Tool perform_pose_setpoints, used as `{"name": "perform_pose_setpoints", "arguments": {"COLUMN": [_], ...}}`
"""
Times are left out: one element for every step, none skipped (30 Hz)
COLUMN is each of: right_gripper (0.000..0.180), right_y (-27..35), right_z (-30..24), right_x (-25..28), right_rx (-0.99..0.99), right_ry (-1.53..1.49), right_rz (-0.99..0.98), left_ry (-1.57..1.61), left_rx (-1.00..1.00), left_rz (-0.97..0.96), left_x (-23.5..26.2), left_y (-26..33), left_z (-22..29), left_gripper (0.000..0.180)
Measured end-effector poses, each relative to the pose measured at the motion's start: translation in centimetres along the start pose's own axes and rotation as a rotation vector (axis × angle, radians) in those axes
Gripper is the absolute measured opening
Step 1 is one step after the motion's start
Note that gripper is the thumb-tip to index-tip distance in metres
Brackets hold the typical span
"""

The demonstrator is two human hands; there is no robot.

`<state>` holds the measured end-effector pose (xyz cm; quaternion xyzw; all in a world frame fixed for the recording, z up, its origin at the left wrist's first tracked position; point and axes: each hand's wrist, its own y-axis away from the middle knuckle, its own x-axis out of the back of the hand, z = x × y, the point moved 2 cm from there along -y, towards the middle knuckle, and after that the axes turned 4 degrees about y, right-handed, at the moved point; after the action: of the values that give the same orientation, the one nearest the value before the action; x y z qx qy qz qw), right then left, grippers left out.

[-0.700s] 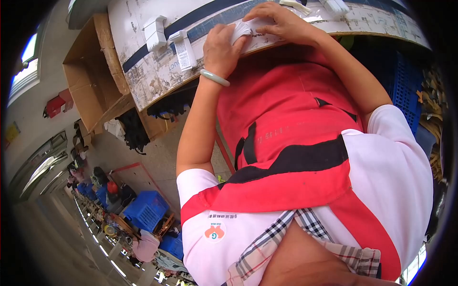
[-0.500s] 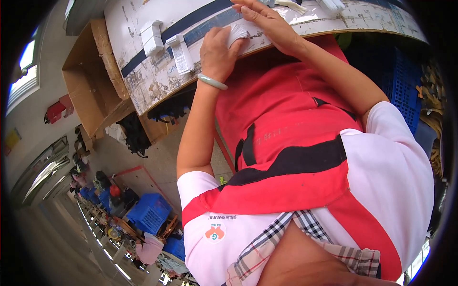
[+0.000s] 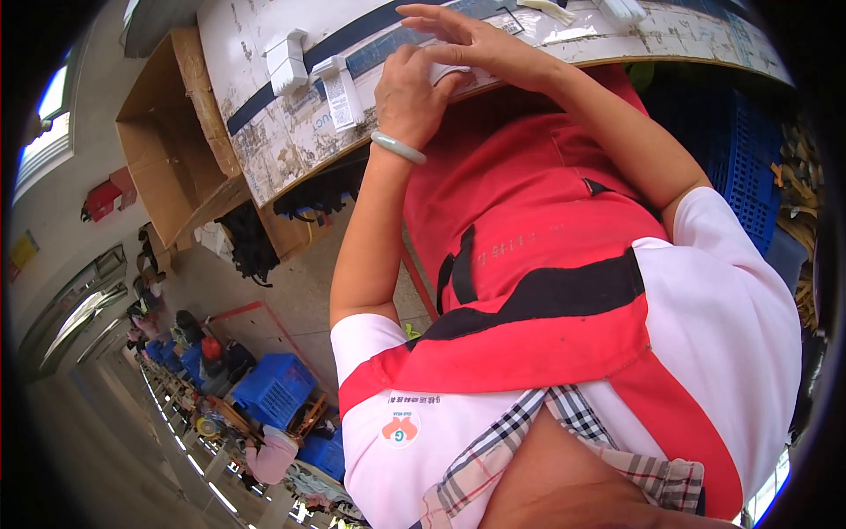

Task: Folding and stacking instructional labels or manuals at an industrial workbench.

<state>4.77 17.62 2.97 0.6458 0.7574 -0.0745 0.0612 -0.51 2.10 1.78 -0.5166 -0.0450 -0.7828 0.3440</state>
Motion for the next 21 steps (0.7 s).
{"name": "perform_pose_setpoints", "arguments": {"right_gripper": [0.061, 0.061, 0.077, 0.095, 0.087, 0.087, 0.085, 0.083, 0.083, 0.074, 0.065, 0.065, 0.056, 0.050, 0.050, 0.046, 0.045, 0.045, 0.040, 0.034, 0.040], "right_y": [0.3, 0.2, 0.3, 0.2, 0.3, 0.1, -0.1, -0.3, -0.2, -0.1, -0.1, 0.0, -0.2, 0.0, 0.0, 0.0, 0.0, 0.1, 0.1, 0.2, 0.5], "right_z": [-0.6, 0.2, 1.2, 1.7, 2.3, 2.1, 2.0, 1.9, 1.8, 1.8, 1.7, 1.9, 2.4, 3.0, 3.4, 3.9, 4.2, 4.3, 4.0, 3.8, 3.3], "right_x": [0.2, 0.9, 2.3, 2.6, 2.8, 2.6, 2.5, 2.4, 2.6, 2.9, 3.2, 4.0, 4.8, 5.3, 5.2, 5.0, 5.0, 4.8, 4.5, 4.3, 4.1], "right_rx": [0.047, 0.048, 0.153, 0.259, 0.323, 0.325, 0.254, 0.183, 0.184, 0.189, 0.194, 0.191, 0.068, -0.055, -0.050, 0.024, 0.099, 0.108, 0.147, 0.186, 0.147], "right_ry": [0.263, 0.264, 0.466, 0.664, 0.745, 0.744, 0.733, 0.721, 0.721, 0.729, 0.735, 0.736, 0.646, 0.554, 0.556, 0.578, 0.595, 0.599, 0.607, 0.615, 0.618], "right_rz": [-0.075, -0.082, -0.115, -0.155, -0.134, -0.138, -0.158, -0.179, -0.180, -0.139, -0.099, -0.097, -0.199, -0.300, -0.309, -0.168, -0.027, -0.041, -0.015, 0.010, 0.019], "left_ry": [-0.008, -0.017, -0.010, 0.002, 0.014, 0.012, 0.016, 0.020, 0.020, 0.022, 0.024, 0.027, 0.023, 0.019, 0.013, 0.015, 0.017, 0.009, -0.022, -0.052, -0.043], "left_rx": [-0.002, -0.004, -0.012, -0.011, -0.011, -0.008, 0.003, 0.014, 0.015, 0.015, 0.015, 0.014, 0.021, 0.029, 0.035, 0.049, 0.065, 0.071, 0.081, 0.093, 0.103], "left_rz": [0.014, 0.027, 0.025, 0.020, 0.015, 0.017, 0.029, 0.040, 0.042, 0.036, 0.030, 0.028, 0.020, 0.012, 0.020, 0.014, 0.008, 0.021, -0.033, -0.087, -0.112], "left_x": [0.0, 0.0, -0.3, -0.3, -0.4, -0.3, -0.3, -0.2, -0.2, -0.3, -0.4, -0.4, -0.4, -0.4, -0.4, -0.5, -0.6, -0.5, -0.3, -0.2, 0.0], "left_y": [0.1, 0.2, -0.1, -0.2, -0.3, -0.1, 0.0, 0.1, 0.1, 0.0, 0.1, 0.0, 0.0, 0.0, 0.1, 0.1, 0.0, -0.1, -0.3, -0.4, -0.7], "left_z": [-0.2, -0.5, -0.1, 0.0, 0.1, 0.0, -0.2, -0.3, -0.3, -0.3, -0.3, -0.1, 0.0, 0.2, 0.2, 0.3, 0.5, 0.5, 0.5, 0.4, 0.5], "left_gripper": [0.040, 0.040, 0.040, 0.040, 0.040, 0.040, 0.039, 0.037, 0.037, 0.037, 0.036, 0.036, 0.035, 0.034, 0.034, 0.033, 0.031, 0.031, 0.030, 0.029, 0.029]}}
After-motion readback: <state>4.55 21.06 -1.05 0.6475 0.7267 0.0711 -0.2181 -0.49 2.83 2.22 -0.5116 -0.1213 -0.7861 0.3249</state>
